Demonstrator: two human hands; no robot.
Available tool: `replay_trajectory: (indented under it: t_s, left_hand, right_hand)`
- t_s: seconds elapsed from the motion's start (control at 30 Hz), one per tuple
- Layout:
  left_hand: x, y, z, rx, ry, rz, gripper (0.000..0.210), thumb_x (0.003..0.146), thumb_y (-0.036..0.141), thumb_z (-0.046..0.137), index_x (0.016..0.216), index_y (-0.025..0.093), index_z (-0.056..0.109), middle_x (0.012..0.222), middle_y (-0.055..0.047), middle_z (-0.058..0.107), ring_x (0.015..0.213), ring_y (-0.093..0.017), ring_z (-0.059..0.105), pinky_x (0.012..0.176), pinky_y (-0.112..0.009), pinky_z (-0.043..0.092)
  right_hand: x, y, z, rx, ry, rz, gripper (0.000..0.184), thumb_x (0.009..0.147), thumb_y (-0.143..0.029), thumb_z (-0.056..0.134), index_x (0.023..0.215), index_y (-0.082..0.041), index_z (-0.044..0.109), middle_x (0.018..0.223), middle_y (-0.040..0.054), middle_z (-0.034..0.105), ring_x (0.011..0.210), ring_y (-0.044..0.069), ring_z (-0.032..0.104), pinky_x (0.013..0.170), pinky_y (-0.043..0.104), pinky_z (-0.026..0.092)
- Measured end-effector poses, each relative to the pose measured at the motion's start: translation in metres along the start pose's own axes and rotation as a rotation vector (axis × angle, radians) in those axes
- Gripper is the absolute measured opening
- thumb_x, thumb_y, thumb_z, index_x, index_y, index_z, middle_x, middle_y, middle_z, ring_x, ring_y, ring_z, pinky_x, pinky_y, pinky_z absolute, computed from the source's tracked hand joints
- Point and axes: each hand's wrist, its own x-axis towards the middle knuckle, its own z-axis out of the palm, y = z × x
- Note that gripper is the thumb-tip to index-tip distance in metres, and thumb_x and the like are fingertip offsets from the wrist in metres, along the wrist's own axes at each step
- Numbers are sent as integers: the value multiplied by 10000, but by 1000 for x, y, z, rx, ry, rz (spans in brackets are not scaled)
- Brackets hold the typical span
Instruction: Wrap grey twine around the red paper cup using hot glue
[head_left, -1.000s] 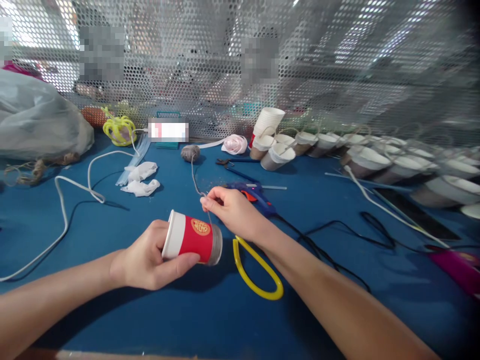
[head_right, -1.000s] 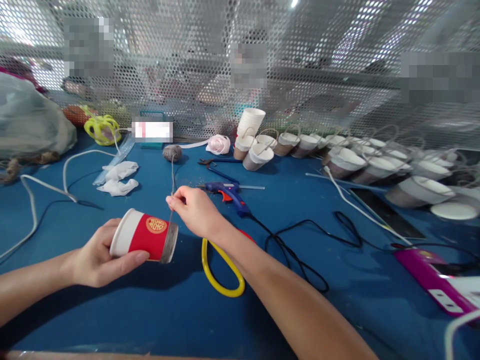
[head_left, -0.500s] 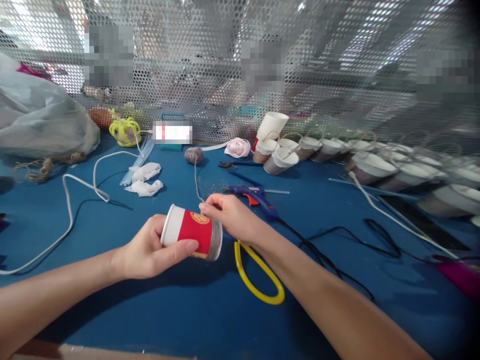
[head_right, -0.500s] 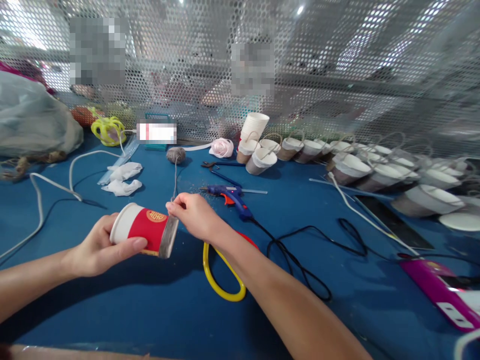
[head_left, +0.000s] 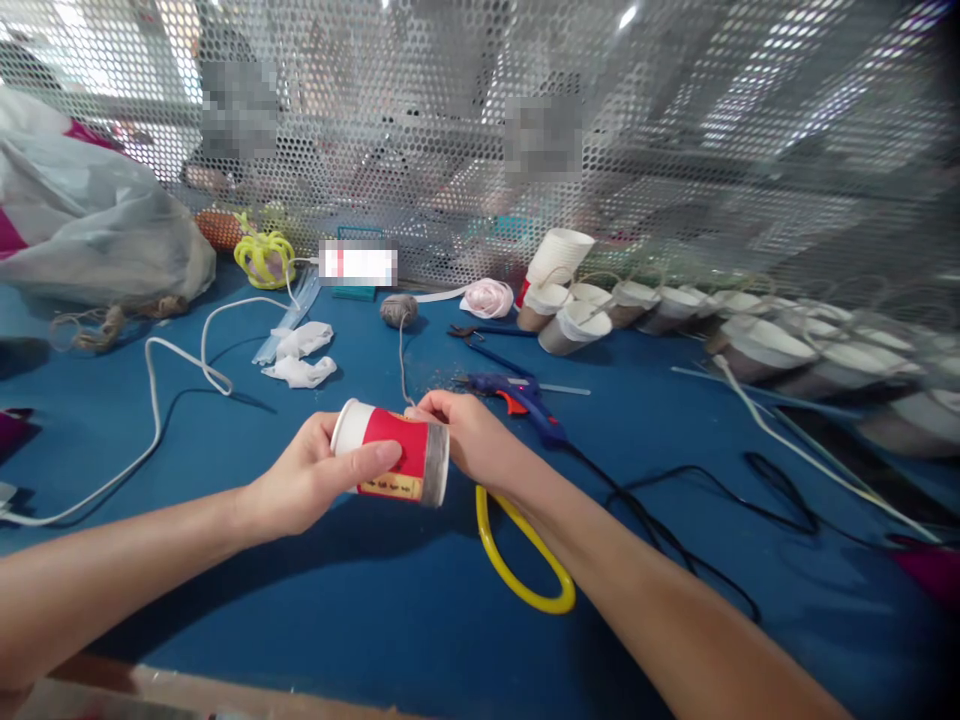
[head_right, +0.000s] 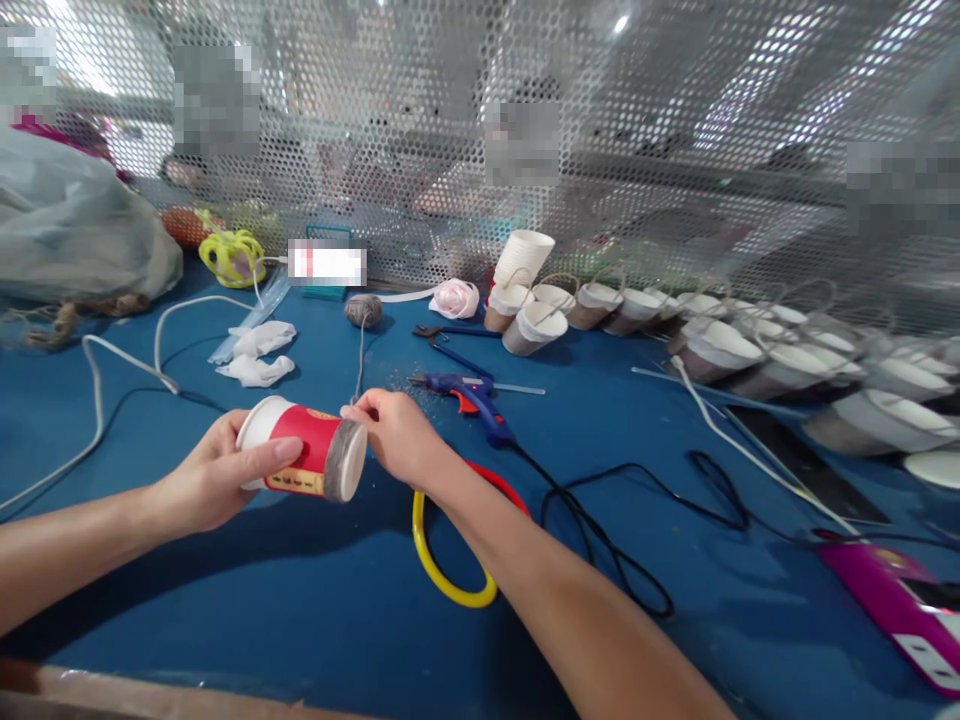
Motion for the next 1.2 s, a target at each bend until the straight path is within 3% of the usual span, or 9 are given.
replay_trajectory:
  t_s: [0.2,0.37,0.47,0.57,0.7,0.77,0.97,1.07,1.2]
  left_hand:
    - [5,4,3,-93,61,-82,254,583,285,769,703,90,659,597,-33,665,525,-106,591,509,-179,473]
    - [8,5,-1,-17,109,29,268,624,299,740,768,84,671,683,-58,691,594,-133,616,583,-216,502]
    - [9,0,-4,134,100,136,267,678,308,703,837,95,679,744,-59,703,630,-137,614,614,-223,499]
    - [9,-4,-8,316,73,239,264,737,303,648,916,111,679,855,-67,709,714,-152,619,667,-228,494]
    - [8,-5,-14,529,-39,395,190,762,266,624,869,128,697,789,-44,699,674,-132,592,637,-206,468]
    - [10,-5,-16,504,-84,347,183,739,278,649,821,124,702,710,-31,683,618,-120,575,596,-201,453]
    - [26,-5,-18,-50,-51,-136,336,612,407,729,749,106,677,658,-58,685,587,-137,602,582,-219,469]
    - [27,-7,-16,-43,2,-157,272,583,313,766,718,98,667,621,-43,678,543,-111,588,537,-189,448]
    - [23,-8,-15,88,9,-106,254,617,300,751,743,98,664,631,-30,678,581,-109,594,556,-183,441]
  right_hand:
    - [10,12,6,15,98,4,263,776,-382,475,609,-179,471,582,-4,525,556,128,465,513,257,353]
    - [9,5,-13,15,253,-1,350,786,-503,460,727,-166,533,697,33,576,649,148,506,595,281,377]
    - [-4,-11,-24,95,143,-4,488,810,-587,361,681,-160,561,671,32,573,618,127,494,551,260,368]
    - [-15,-23,-24,254,-66,44,429,773,-569,464,684,-158,550,626,1,540,561,97,444,507,238,328]
    - [-22,-22,-15,407,-25,62,290,703,-432,616,697,-171,490,622,-38,490,545,79,406,523,229,323]
    - [-26,-19,-13,385,6,27,260,720,-403,599,692,-177,474,631,-40,479,555,82,407,534,233,333]
    - [-42,-8,-7,91,50,-105,204,793,-348,539,684,-198,454,648,-32,475,585,102,430,554,243,376]
    - [-42,-3,-5,-4,133,-134,194,818,-368,512,720,-204,483,685,-9,529,617,124,482,578,263,414]
    - [-38,2,-7,-126,326,-324,218,892,-329,391,928,-189,554,995,80,587,954,177,528,862,343,408]
